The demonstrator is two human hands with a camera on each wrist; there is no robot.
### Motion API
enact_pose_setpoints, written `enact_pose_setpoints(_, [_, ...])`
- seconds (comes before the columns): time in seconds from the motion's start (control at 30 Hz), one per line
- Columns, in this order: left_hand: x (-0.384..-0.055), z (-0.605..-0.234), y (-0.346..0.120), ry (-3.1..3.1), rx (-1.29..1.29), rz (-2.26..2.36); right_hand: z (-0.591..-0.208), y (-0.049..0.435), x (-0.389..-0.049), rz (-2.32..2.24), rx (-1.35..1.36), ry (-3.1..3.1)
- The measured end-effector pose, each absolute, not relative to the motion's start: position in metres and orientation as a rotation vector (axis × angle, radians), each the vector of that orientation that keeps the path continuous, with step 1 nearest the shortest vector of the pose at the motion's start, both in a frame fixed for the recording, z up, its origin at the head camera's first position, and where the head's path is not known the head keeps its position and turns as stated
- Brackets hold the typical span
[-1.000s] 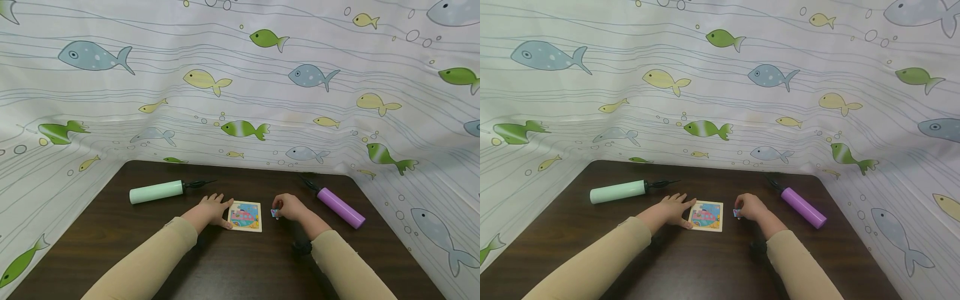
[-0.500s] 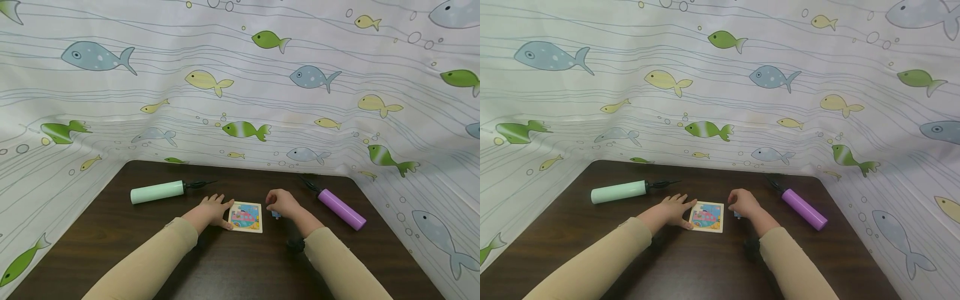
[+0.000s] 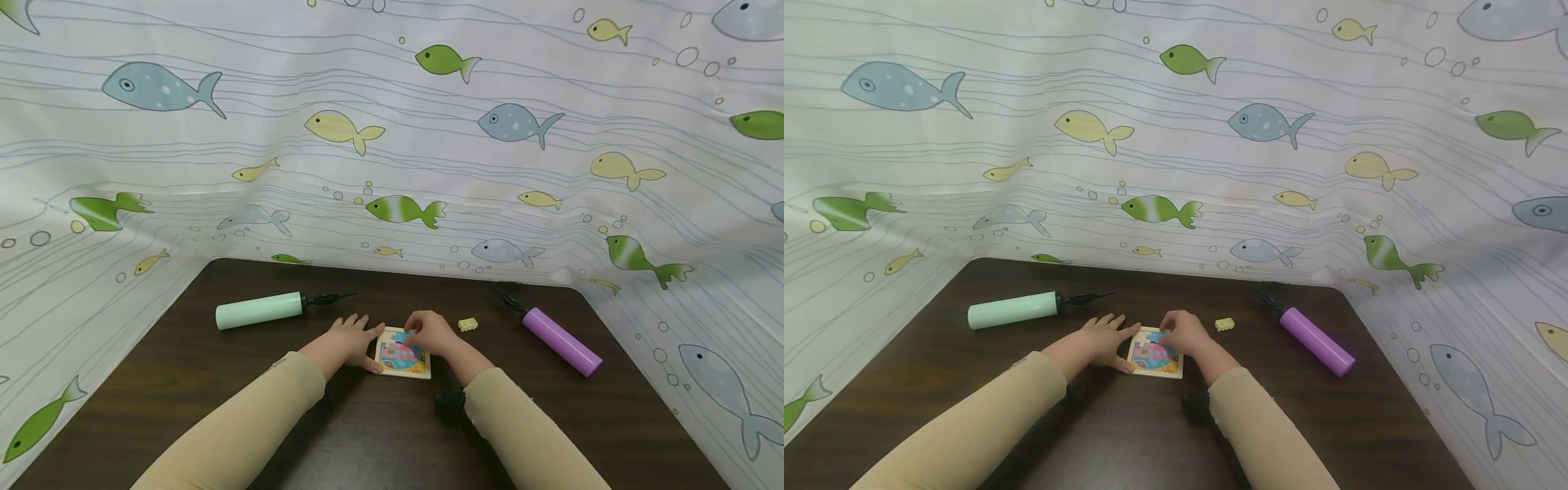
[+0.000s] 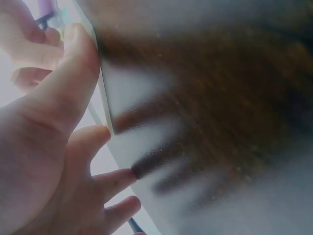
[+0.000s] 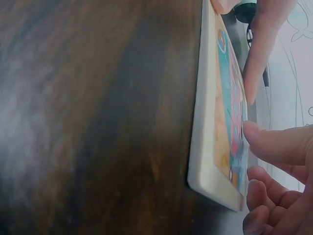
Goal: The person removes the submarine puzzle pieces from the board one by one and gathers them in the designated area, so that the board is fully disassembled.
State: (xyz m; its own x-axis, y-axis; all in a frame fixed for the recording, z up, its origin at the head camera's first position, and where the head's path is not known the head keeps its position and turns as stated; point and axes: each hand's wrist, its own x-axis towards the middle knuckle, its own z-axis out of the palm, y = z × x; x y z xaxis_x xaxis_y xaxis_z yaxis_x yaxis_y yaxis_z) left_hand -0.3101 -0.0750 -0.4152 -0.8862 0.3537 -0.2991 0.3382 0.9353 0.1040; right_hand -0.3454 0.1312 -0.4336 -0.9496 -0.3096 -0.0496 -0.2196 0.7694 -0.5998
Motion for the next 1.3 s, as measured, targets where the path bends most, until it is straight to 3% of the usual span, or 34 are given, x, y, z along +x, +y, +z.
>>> enact_pose_setpoints(1.3, [-0.309,-0.4158,-0.0758,2.777,0.509,0.077,-0.4359,0.1265,-0.3441,-1.004,-0.482,2.78])
